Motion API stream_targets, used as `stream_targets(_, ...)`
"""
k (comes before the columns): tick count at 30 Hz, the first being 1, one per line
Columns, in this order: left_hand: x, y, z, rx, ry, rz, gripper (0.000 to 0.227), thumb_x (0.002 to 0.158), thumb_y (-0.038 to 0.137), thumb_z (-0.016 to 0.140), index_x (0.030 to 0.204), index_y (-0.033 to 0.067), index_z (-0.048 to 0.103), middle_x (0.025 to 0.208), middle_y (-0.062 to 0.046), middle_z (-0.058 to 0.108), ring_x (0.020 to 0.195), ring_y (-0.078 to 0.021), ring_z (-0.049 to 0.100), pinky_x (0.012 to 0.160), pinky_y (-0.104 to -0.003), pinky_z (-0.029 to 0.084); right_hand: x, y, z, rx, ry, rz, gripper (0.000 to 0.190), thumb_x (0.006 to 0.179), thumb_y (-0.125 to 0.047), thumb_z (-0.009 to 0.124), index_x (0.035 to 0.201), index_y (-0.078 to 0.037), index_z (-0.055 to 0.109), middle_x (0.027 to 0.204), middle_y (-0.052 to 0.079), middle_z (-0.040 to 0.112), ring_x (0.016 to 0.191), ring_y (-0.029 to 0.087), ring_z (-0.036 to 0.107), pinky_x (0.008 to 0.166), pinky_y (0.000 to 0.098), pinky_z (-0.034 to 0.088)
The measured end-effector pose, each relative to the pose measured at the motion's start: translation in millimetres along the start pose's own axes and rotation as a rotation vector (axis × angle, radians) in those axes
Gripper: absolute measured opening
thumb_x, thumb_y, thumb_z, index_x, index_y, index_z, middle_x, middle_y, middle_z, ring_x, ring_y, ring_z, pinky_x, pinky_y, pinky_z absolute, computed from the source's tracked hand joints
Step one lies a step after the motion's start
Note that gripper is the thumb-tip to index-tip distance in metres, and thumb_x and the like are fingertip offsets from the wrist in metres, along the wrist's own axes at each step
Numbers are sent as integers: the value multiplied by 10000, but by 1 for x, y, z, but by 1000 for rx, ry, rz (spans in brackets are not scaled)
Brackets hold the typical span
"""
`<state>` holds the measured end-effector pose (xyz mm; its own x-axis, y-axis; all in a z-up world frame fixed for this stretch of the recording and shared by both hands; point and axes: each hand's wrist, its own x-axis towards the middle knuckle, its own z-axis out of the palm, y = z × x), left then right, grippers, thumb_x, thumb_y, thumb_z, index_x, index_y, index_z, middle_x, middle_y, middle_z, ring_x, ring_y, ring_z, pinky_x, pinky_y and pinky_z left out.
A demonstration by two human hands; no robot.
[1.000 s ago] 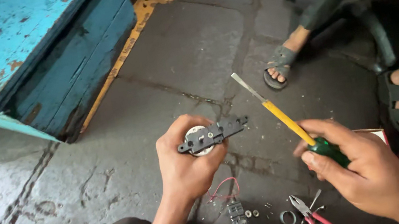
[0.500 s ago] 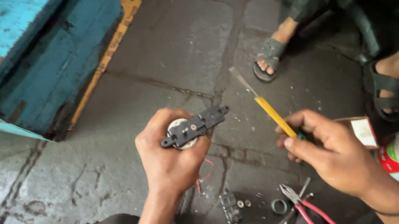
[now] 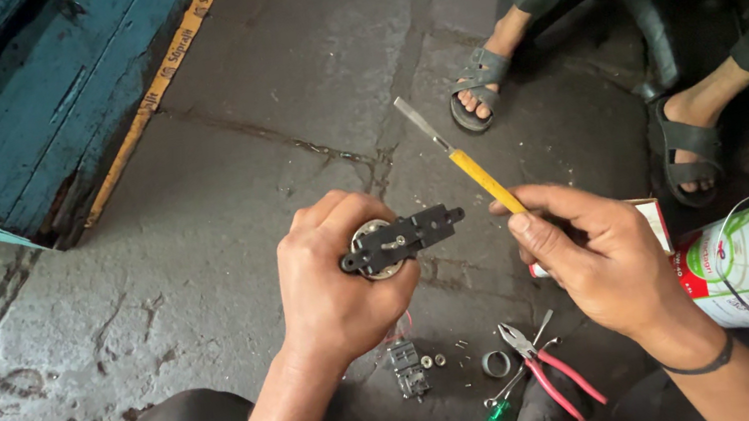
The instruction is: The person disassembles a small electric motor and its housing using a screwdriver, removing screws one by one and separating the internal components.
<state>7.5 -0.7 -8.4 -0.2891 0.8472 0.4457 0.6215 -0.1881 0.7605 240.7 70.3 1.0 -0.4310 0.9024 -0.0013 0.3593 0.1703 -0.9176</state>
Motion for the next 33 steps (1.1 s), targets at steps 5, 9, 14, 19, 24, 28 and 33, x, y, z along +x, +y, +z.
stream_targets(5, 1, -1, -2, -145, -4, -21, 216, 614, 77, 725, 823, 81, 669, 878, -58, 715, 816, -258, 708, 766, -345, 552, 2, 1, -1, -67, -30, 30, 233, 956, -135, 645, 1142, -20, 726, 753, -11, 672, 650, 38, 566, 581, 202, 473)
stream_targets(9, 3, -1, -7, -342, -24, -71, 213, 623, 45, 717, 831, 57, 673, 917, -54, 758, 846, -184, 748, 780, -298, 578, 4, 8, -1, -111, -46, 92, 194, 930, -127, 674, 1078, -14, 730, 754, -5, 683, 629, 48, 557, 572, 219, 468)
stream_targets(14, 4, 1, -9, -366, -32, -161, 201, 622, 59, 742, 817, 56, 691, 888, -42, 763, 797, -146, 736, 738, -293, 580, 6, 26, -8, 245, -65, 41, 412, 852, 39, 600, 1249, -19, 508, 989, 116, 682, 748, 123, 614, 652, 265, 530)
stream_targets(19, 3, -1, -11, -272, -1, -166, 204, 628, 71, 757, 821, 59, 693, 861, -39, 753, 779, -147, 732, 727, -292, 569, 7, 22, -21, 406, -25, -19, 542, 854, 137, 521, 1349, -33, 379, 1242, 158, 615, 911, 191, 660, 749, 335, 596)
stream_targets(24, 3, 0, -11, -299, -6, -113, 210, 636, 72, 757, 835, 60, 691, 870, -36, 747, 787, -139, 725, 733, -282, 568, 13, 10, -16, 133, 57, 47, 530, 886, 131, 501, 1367, -60, 388, 1207, 111, 682, 872, 152, 669, 738, 271, 529)
stream_targets(28, 2, 1, -12, -428, -70, -235, 207, 634, 52, 771, 827, 48, 696, 875, -39, 764, 751, -133, 712, 693, -276, 564, 9, 9, -7, -14, 59, -93, 424, 910, 74, 597, 1319, -9, 526, 1103, 96, 676, 897, 90, 635, 760, 238, 530)
stream_targets(33, 2, -7, -6, -731, -202, -356, 294, 598, 1, 803, 862, 18, 676, 1104, -94, 769, 908, -178, 737, 773, -303, 591, 9, 11, 6, -51, 67, 192, 271, 917, -61, 672, 1188, -45, 675, 752, 62, 666, 591, 84, 586, 505, 256, 478)
